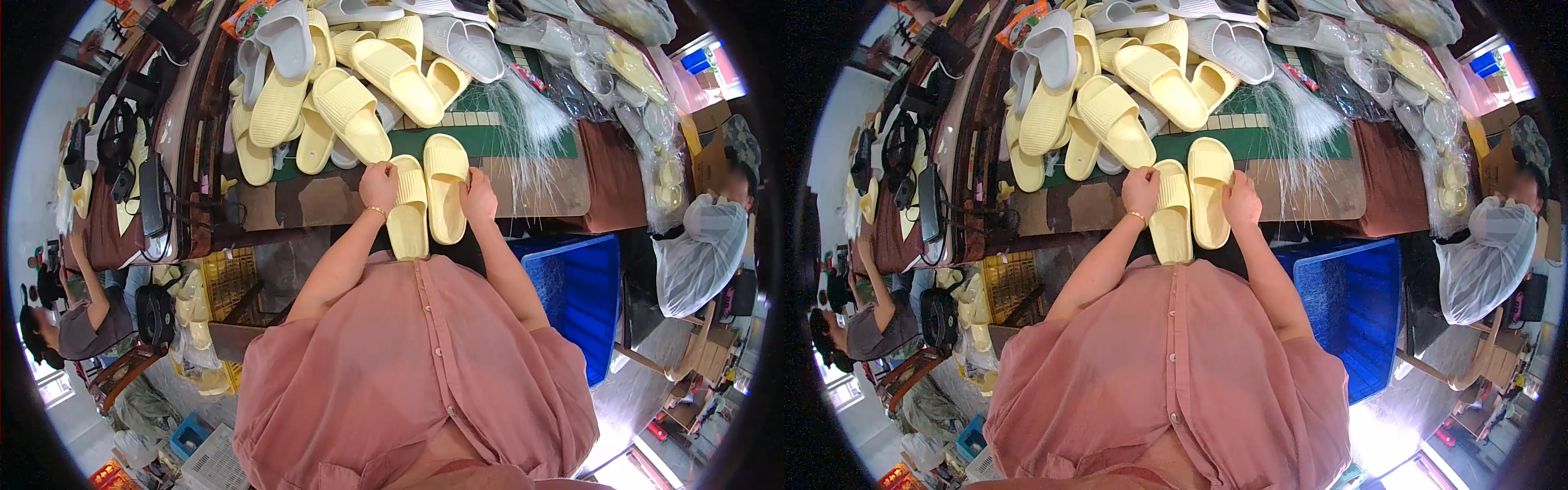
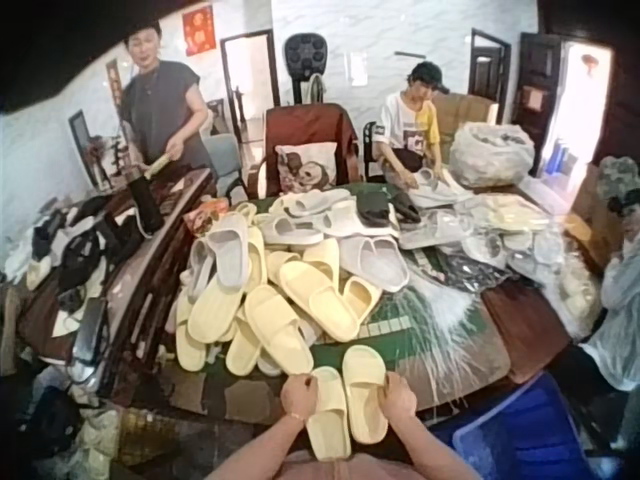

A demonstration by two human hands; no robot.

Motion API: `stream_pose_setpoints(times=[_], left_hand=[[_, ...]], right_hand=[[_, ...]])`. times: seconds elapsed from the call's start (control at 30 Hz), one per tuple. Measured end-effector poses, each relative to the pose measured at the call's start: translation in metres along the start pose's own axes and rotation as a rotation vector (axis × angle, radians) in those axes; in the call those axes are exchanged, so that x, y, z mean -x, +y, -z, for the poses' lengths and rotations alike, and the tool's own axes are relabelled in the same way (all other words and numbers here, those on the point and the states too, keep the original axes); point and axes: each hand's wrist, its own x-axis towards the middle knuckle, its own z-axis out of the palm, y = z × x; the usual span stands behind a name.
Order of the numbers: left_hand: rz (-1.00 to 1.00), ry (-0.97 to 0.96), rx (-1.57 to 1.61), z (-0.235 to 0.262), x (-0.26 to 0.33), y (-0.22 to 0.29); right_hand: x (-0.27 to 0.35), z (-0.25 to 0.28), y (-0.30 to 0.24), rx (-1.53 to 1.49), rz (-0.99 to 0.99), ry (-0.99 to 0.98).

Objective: The person pairs slippers together by threading and fastening plastic tags through them by hand.

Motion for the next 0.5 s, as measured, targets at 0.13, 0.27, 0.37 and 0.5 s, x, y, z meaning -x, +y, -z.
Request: stream_pose_setpoints(times=[0.13, 0.27, 0.37, 0.5], left_hand=[[0.024, -0.025, 0.024, 0.003, 0.001, 0.001], [-0.031, 0.028, 0.035, -0.001, 0.003, -0.008], [-0.011, 0.016, 0.048, 0.001, 0.003, -0.004], [-0.035, 0.006, 0.032, 0.002, 0.002, -0.007]], right_hand=[[0.001, 0.009, -0.002, 0.104, 0.005, -0.094], [0.014, 0.022, -0.007, 0.204, -0.073, -0.298], [0.034, 0.025, -0.005, 0.144, 0.032, -0.028], [0.046, 0.037, -0.015, 0.043, 0.000, -0.061]])
